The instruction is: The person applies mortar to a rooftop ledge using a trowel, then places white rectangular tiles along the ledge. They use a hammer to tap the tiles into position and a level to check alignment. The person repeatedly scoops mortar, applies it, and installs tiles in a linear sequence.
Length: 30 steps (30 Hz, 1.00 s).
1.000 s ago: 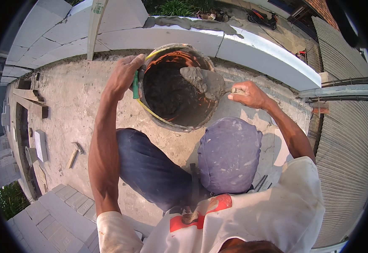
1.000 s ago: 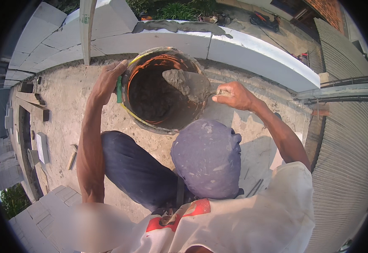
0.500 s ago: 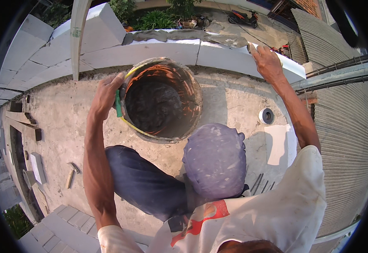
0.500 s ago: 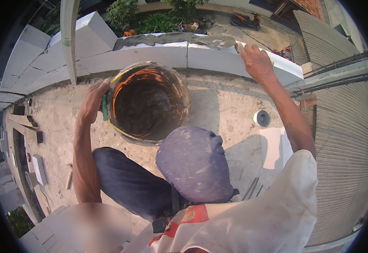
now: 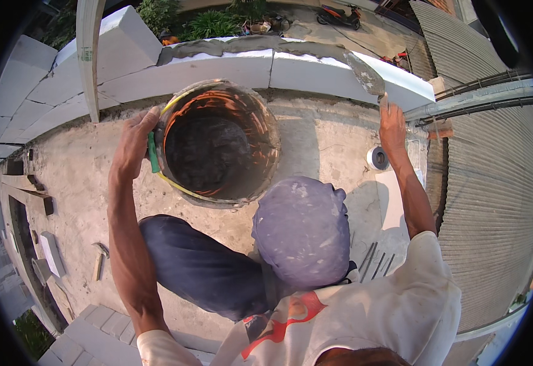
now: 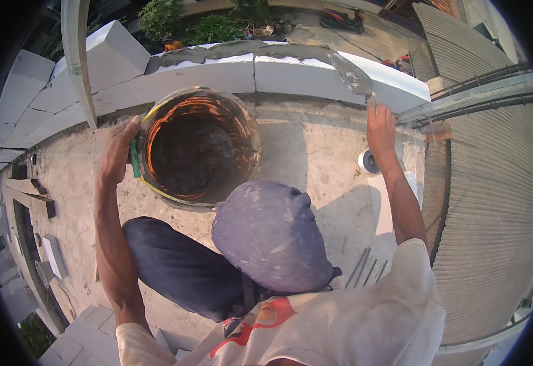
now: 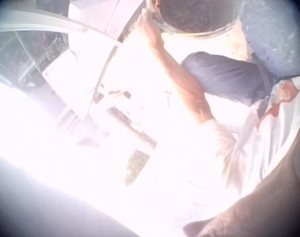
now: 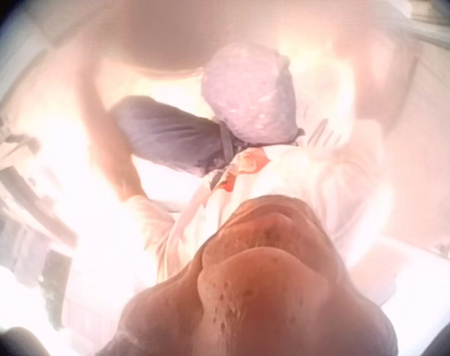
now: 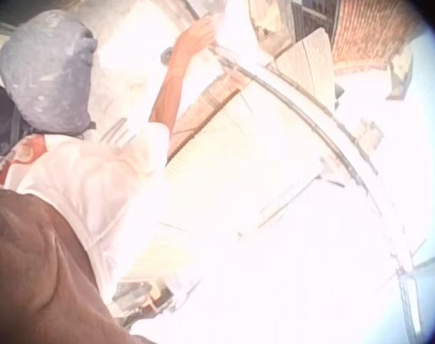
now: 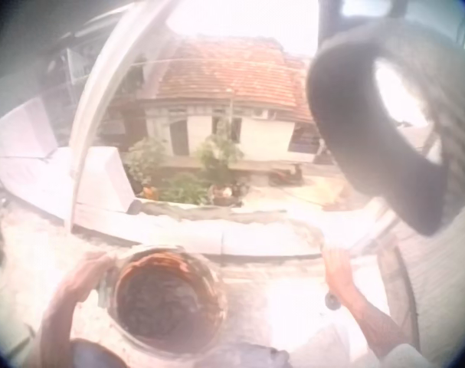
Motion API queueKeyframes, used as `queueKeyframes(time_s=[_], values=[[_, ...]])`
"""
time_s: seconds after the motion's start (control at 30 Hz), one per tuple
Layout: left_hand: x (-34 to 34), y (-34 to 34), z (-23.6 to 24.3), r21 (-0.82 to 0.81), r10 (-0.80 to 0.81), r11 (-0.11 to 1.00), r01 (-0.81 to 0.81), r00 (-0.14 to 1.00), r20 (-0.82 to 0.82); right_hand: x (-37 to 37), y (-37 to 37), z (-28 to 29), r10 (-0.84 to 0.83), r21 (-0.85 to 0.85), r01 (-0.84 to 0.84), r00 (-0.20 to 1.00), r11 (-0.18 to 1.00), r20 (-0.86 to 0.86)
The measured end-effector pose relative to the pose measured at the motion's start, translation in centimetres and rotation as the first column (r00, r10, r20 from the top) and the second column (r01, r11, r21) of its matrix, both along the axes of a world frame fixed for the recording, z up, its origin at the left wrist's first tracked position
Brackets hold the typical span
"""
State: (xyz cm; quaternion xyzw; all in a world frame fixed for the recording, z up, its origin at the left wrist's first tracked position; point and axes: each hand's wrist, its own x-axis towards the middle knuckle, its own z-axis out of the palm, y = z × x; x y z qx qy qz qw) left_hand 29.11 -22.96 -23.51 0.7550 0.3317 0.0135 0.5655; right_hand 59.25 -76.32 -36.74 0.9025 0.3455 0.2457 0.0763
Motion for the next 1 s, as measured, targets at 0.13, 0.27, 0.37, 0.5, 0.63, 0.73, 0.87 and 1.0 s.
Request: queueKeyframes(time_s=[0.13,0.27,0.37,0.5,0.63,0.73,0.87,1.0], values=[[-0.4,0.5,-0.3,0.018,0.005,1.0,-0.005,1.0,-0.009,-4.3,-1.9,-1.6,-0.018,0.143,0.042,0.985,0.989,-0.169],[-0.4,0.1,-0.2,0.072,-0.008,0.997,0.008,1.0,-0.003,-10.5,1.5,0.0,0.193,0.422,0.007,0.882,0.906,-0.43],[-0.5,-0.3,0.8,0.096,-0.054,0.994,0.056,0.998,-0.019,-14.1,7.8,3.0,0.375,0.449,-0.102,0.726,0.887,-0.576],[0.2,-1.5,0.8,0.24,-0.144,0.962,0.134,0.989,0.024,-15.0,14.9,2.9,0.369,0.209,-0.316,0.624,0.925,-0.689],[0.5,-1.8,1.1,0.227,-0.139,0.964,0.14,0.99,-0.022,-15.9,21.6,2.4,0.403,-0.016,-0.526,0.67,0.85,-0.624],[0.6,-2.2,1.6,0.156,-0.123,0.98,0.124,0.992,-0.014,-16.0,23.1,1.4,0.556,-0.091,-0.672,0.674,0.735,-0.486],[0.2,-2.0,1.0,0.088,-0.104,0.991,0.102,0.994,0.019,-16.7,23.0,2.0,0.665,-0.138,-0.801,0.567,0.583,-0.486],[0.4,-1.0,0.1,0.096,-0.071,0.993,0.069,0.997,0.017,-16.9,22.6,4.2,0.545,-0.018,-0.795,0.433,0.607,-0.718]])
